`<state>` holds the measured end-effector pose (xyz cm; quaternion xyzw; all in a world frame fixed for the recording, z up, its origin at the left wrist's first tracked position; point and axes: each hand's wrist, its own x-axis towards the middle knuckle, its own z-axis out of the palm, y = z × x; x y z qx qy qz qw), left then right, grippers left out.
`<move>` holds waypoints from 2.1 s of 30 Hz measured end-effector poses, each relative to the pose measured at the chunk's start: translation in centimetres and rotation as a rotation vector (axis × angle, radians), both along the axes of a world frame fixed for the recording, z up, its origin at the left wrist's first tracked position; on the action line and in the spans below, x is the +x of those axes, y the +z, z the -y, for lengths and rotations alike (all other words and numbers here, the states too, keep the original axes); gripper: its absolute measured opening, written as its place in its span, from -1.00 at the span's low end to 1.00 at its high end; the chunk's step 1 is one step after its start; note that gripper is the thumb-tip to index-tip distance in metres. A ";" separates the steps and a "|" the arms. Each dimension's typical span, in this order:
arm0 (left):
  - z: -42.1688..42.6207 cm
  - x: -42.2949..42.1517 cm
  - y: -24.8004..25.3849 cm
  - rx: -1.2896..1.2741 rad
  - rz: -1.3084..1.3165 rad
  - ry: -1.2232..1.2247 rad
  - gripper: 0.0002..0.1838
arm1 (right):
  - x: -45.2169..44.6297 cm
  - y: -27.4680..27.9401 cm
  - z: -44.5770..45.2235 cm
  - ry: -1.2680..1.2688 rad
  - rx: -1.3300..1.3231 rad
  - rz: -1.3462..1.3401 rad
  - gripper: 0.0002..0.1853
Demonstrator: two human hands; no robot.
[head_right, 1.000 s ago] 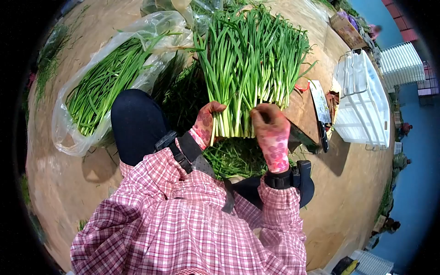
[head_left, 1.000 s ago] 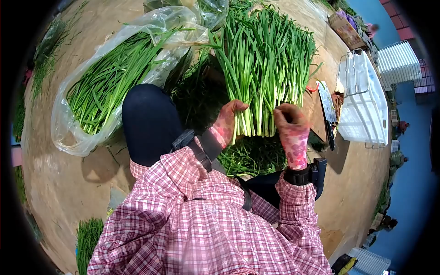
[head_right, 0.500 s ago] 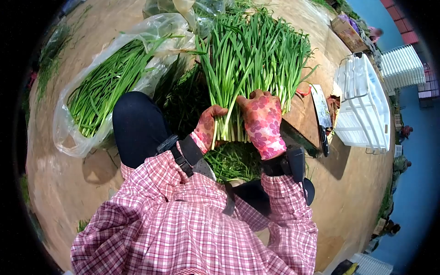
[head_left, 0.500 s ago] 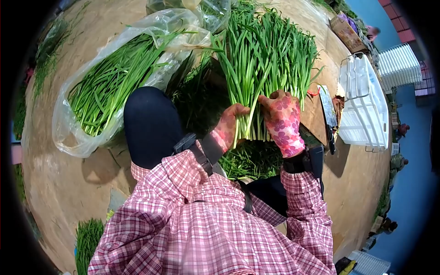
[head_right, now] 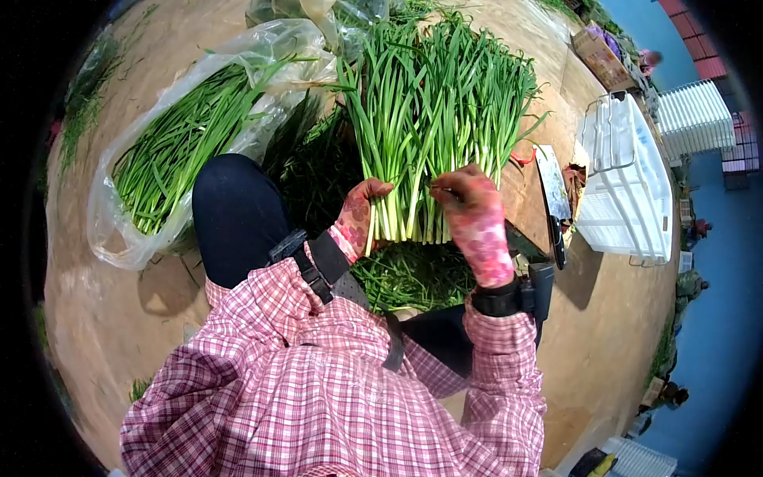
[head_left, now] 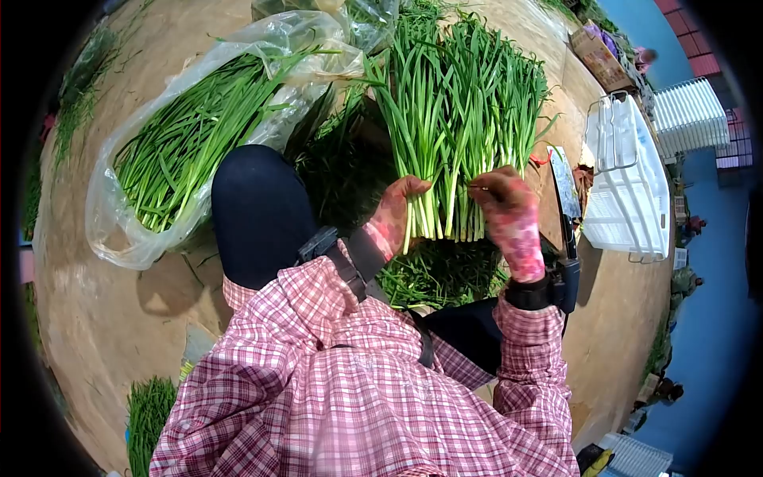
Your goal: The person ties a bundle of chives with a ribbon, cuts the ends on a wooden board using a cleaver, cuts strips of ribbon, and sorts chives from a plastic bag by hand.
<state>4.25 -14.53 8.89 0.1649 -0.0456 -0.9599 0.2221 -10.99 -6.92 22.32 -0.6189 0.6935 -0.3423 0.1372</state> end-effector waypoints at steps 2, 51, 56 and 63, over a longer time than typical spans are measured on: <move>0.0 0.3 1.6 0.053 -0.088 -0.035 -0.65 | 1.8 1.0 0.9 -0.018 0.123 -0.569 -0.68; 0.1 -0.5 -1.0 0.159 -0.106 0.007 -0.41 | 1.3 -1.8 -0.6 -0.301 0.215 0.004 -0.78; -0.1 0.1 2.5 0.172 -0.344 -0.044 -0.38 | 0.7 1.3 -2.5 -0.040 0.048 1.098 -0.90; -0.9 1.2 5.8 -0.045 0.172 0.014 -0.56 | 2.6 1.4 2.8 -0.020 0.117 0.069 -0.73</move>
